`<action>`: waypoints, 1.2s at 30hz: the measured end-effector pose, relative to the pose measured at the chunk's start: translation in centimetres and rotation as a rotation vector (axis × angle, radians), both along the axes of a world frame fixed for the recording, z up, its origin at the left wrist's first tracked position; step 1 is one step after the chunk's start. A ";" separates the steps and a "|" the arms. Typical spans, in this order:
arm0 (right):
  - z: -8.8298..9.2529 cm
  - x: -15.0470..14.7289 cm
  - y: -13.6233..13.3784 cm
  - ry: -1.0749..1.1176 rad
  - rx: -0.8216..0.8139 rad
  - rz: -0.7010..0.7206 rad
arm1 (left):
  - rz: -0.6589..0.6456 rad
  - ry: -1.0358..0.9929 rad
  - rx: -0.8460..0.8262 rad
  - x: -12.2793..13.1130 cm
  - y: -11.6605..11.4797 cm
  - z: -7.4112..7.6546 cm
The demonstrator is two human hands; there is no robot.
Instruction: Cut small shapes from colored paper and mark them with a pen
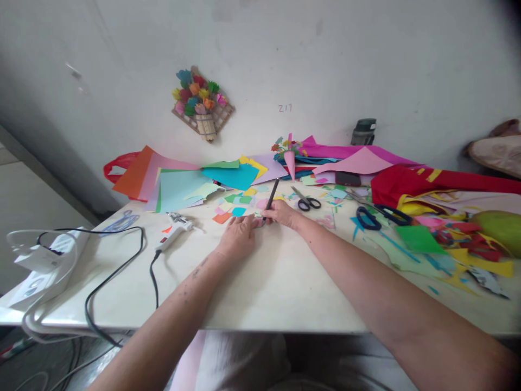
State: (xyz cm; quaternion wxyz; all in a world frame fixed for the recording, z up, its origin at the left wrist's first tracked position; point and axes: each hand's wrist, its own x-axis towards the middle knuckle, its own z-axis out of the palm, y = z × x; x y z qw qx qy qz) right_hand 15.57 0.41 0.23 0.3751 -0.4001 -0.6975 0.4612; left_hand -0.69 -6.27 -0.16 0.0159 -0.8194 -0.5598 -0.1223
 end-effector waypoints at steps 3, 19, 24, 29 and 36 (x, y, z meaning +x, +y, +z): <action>-0.1 0.1 0.1 -0.009 0.025 -0.001 | -0.008 -0.005 0.010 0.0 0.0 0.0; -0.6 0.0 0.6 -0.024 0.033 -0.059 | -0.009 0.005 0.015 0.1 -0.2 0.2; -0.5 0.1 0.6 -0.003 0.035 -0.052 | -0.009 0.004 0.022 0.1 -0.2 0.2; -0.4 0.2 0.7 -0.035 0.040 -0.072 | -0.021 0.000 0.030 0.0 -0.2 0.3; -0.2 0.1 0.6 -0.054 0.029 -0.084 | -0.013 0.006 0.025 -0.1 -0.2 0.3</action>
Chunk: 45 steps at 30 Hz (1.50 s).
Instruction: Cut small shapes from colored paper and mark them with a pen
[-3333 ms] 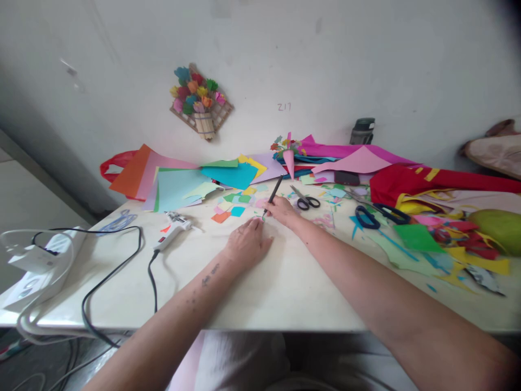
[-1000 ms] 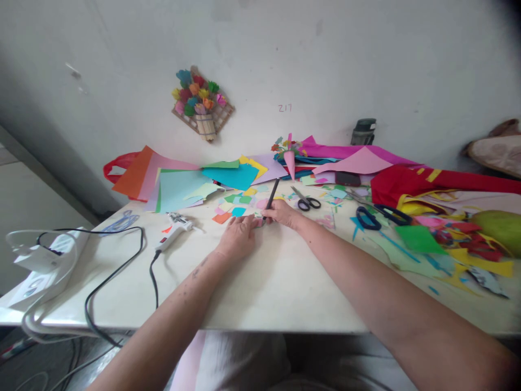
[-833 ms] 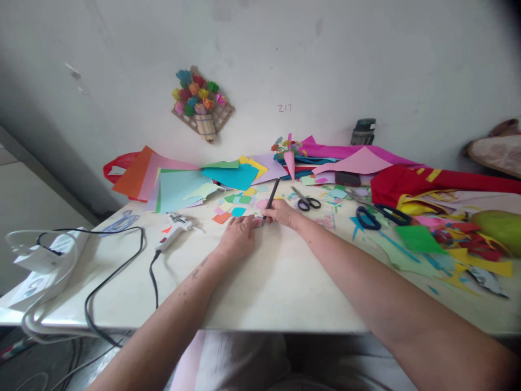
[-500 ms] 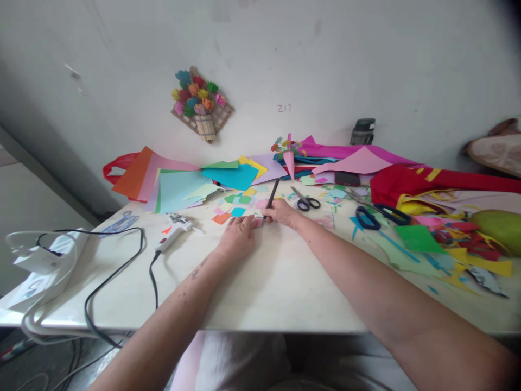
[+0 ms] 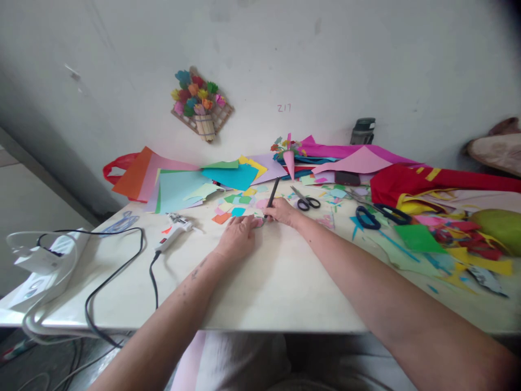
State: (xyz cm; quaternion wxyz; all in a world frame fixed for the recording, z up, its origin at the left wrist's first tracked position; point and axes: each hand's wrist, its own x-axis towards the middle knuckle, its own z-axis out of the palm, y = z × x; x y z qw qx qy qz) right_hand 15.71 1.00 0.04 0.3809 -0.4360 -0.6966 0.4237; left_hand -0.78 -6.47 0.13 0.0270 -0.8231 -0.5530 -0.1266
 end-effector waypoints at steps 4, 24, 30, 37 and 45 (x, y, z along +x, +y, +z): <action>0.3 0.0 -0.2 -0.010 -0.007 -0.013 | 0.016 0.017 0.004 0.0 0.0 0.0; -0.7 -0.7 0.0 0.153 -0.002 0.210 | 0.074 -0.115 -0.169 -0.5 0.7 0.2; -0.6 -0.6 -0.2 0.090 0.035 0.225 | 0.060 -0.167 -0.332 -1.6 1.1 0.8; -0.4 -0.8 -0.4 0.035 0.054 0.198 | 0.022 -0.179 -0.363 -1.8 0.9 1.2; -0.4 -0.8 -0.5 -0.007 0.098 0.182 | 0.044 -0.178 -0.371 -1.7 0.8 1.2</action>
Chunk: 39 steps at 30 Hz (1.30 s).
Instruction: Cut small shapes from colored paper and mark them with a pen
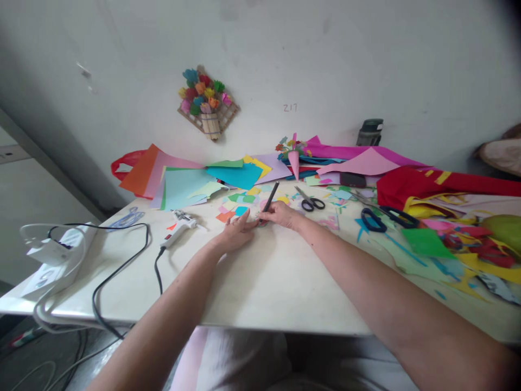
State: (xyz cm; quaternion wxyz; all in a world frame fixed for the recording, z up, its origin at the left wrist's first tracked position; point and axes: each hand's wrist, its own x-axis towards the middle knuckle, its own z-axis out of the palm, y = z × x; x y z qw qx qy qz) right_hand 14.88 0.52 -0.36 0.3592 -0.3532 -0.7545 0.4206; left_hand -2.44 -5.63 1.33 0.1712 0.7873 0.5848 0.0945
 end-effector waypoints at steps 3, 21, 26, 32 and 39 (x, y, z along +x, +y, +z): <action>-0.2 0.0 0.1 0.001 0.009 0.012 | 0.003 -0.015 -0.028 0.0 -0.1 0.0; -0.5 0.0 0.7 -0.001 0.028 -0.017 | -0.004 -0.003 -0.093 -0.2 0.1 -0.1; -0.3 0.0 0.5 0.029 -0.008 -0.014 | -0.005 -0.017 -0.097 -0.2 0.1 -0.1; 0.1 0.0 0.1 0.015 -0.017 -0.023 | -0.005 0.002 -0.100 -0.1 0.1 0.1; 0.1 0.0 0.0 0.009 0.002 -0.010 | 0.002 0.004 -0.114 0.0 0.0 0.2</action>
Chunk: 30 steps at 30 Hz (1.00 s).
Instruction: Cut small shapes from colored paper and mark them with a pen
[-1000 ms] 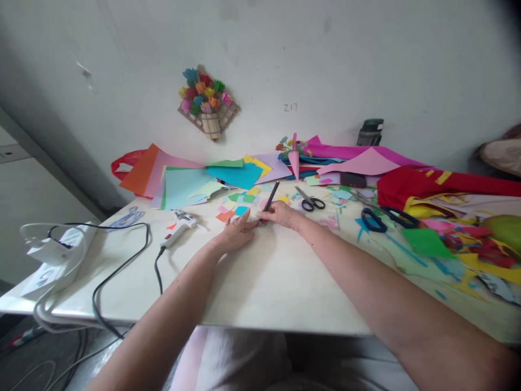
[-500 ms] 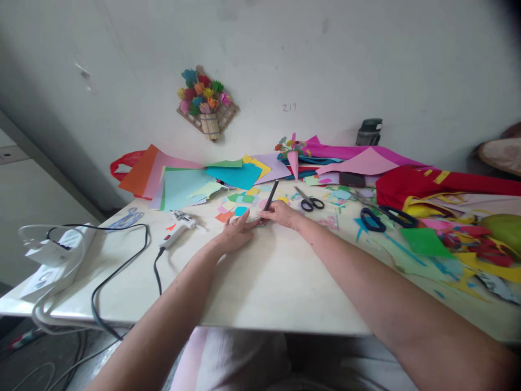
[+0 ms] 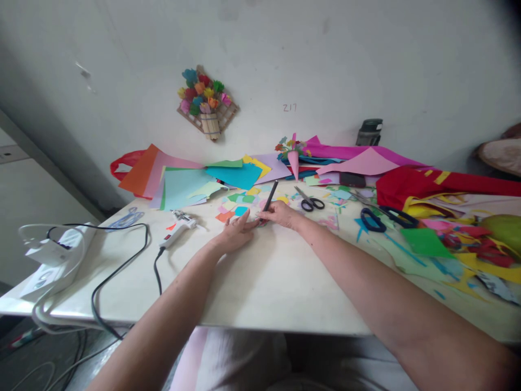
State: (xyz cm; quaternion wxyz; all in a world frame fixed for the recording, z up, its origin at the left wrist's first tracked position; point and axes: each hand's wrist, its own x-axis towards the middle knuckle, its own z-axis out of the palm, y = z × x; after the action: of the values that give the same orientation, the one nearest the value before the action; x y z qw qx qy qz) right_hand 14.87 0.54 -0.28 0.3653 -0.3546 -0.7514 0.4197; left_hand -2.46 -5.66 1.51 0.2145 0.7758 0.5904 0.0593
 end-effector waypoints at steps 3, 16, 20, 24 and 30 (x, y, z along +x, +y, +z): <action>0.0 0.0 0.0 -0.009 0.003 0.001 | 0.002 -0.002 0.000 0.1 -0.1 0.1; -0.7 0.1 0.8 -0.007 0.036 -0.004 | -0.010 -0.037 0.031 -0.4 0.4 -0.8; -0.7 0.1 0.9 -0.011 0.039 -0.013 | -0.017 -0.029 0.032 -0.4 0.4 -0.7; -0.4 0.2 0.7 -0.039 0.055 -0.026 | -0.021 -0.035 0.030 -0.5 0.4 -0.8; -0.2 0.3 0.5 -0.032 0.030 -0.020 | -0.020 -0.042 0.032 -0.3 0.3 -0.7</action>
State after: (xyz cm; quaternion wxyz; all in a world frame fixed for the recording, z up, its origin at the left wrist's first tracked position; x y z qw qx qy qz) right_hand 15.16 1.03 -0.47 0.3626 -0.3634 -0.7599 0.3989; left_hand -2.79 -5.40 0.80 0.2149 0.7837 0.5769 0.0829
